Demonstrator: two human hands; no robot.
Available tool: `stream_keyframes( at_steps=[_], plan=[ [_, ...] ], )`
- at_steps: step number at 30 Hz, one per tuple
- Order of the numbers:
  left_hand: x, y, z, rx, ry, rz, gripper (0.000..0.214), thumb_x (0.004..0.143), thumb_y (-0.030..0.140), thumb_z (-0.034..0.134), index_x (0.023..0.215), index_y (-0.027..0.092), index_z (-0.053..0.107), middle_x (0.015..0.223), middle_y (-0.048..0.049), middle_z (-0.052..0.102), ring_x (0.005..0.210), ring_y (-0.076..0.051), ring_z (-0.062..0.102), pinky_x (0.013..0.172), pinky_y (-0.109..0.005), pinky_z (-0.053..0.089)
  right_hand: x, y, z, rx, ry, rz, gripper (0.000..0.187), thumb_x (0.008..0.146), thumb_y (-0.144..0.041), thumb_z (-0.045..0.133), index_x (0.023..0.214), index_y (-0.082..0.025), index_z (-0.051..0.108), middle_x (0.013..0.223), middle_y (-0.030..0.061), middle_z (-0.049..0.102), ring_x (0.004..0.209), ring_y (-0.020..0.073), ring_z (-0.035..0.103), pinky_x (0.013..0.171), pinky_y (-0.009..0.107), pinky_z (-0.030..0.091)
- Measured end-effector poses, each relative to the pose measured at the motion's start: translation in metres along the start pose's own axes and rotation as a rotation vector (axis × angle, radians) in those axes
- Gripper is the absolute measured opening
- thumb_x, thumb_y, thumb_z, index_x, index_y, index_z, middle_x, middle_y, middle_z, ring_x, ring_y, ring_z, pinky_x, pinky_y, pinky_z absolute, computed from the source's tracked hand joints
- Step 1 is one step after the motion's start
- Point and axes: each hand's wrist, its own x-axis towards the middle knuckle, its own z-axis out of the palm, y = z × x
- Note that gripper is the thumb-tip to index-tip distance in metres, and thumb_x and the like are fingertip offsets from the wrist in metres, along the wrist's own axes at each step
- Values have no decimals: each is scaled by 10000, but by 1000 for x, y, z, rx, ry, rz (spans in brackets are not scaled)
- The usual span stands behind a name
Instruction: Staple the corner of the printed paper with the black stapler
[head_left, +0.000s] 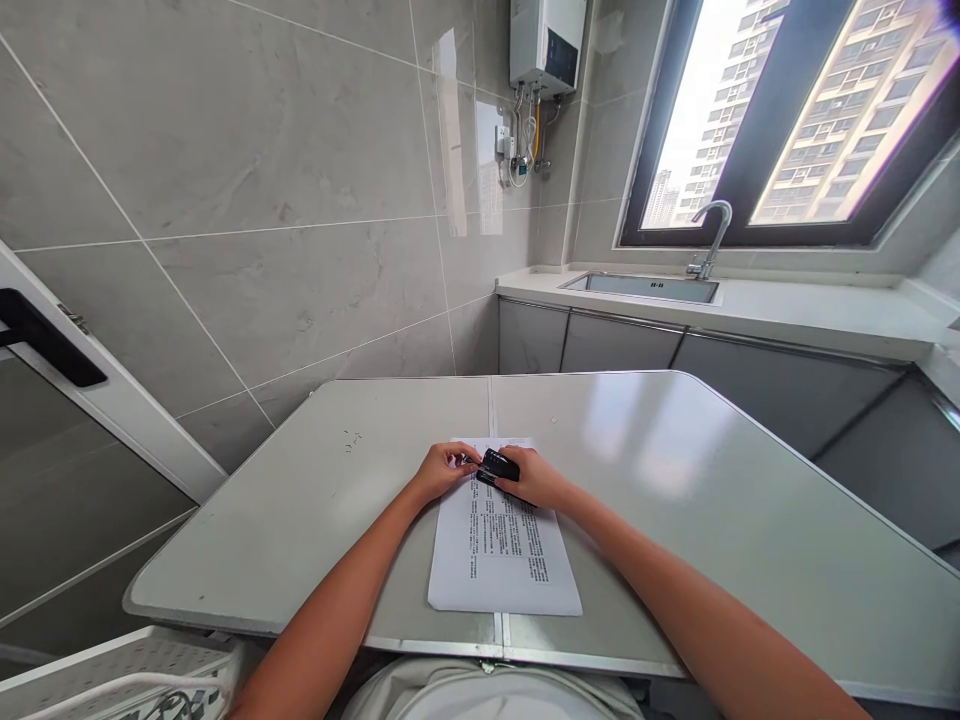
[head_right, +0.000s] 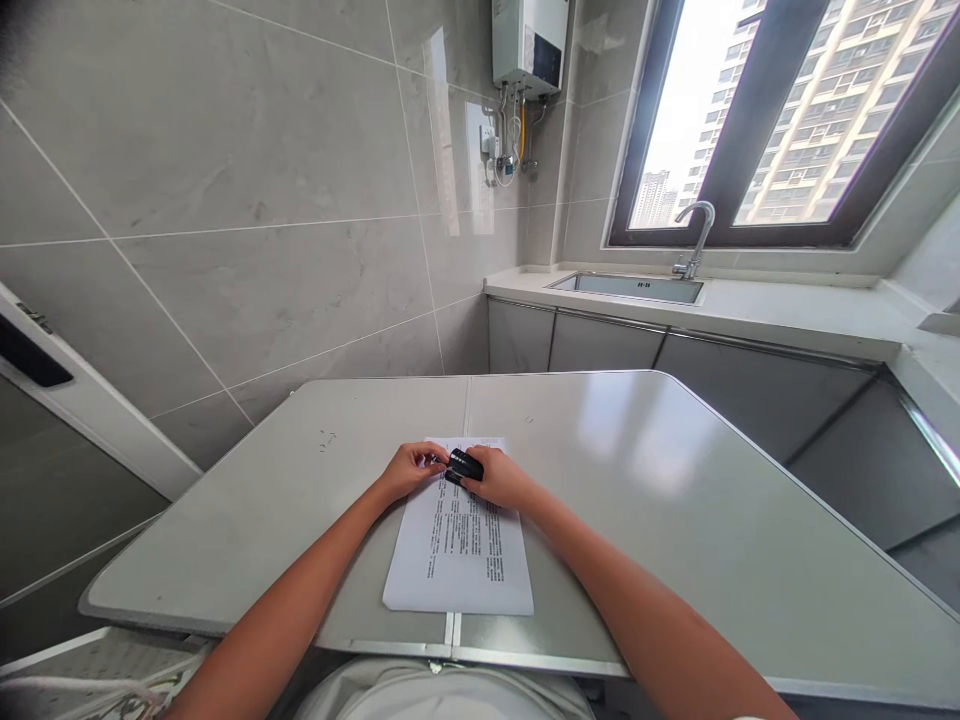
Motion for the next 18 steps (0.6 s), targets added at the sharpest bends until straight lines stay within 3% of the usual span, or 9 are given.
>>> stream_keyframes(
  at_steps=[6, 12, 18],
  plan=[
    [-1, 4, -1, 26, -41, 6, 107, 828, 240, 756, 920, 229, 810, 1015, -33, 793, 936, -199, 692, 819, -317, 487, -1, 1, 0, 10, 3, -7, 151, 860, -272, 667, 828, -215, 530, 820, -12, 613, 741, 153, 538, 677, 270, 373],
    [-7, 7, -20, 170, -45, 82, 185, 876, 216, 720, 1003, 286, 837, 1102, -38, 796, 1013, -212, 703, 916, -357, 527, 0, 3, 1, -1, 1, -13, 183, 862, -310, 687, 825, -217, 534, 827, -7, 618, 738, 156, 535, 680, 270, 376],
    [-11, 13, -31, 211, -20, 96, 118, 897, 278, 723, 942, 250, 828, 1009, -57, 801, 960, -222, 700, 894, -370, 537, -1, -3, -5, -5, 29, -23, 230, 842, -325, 720, 758, -205, 542, 767, -12, 600, 701, 144, 511, 662, 267, 351]
  ],
)
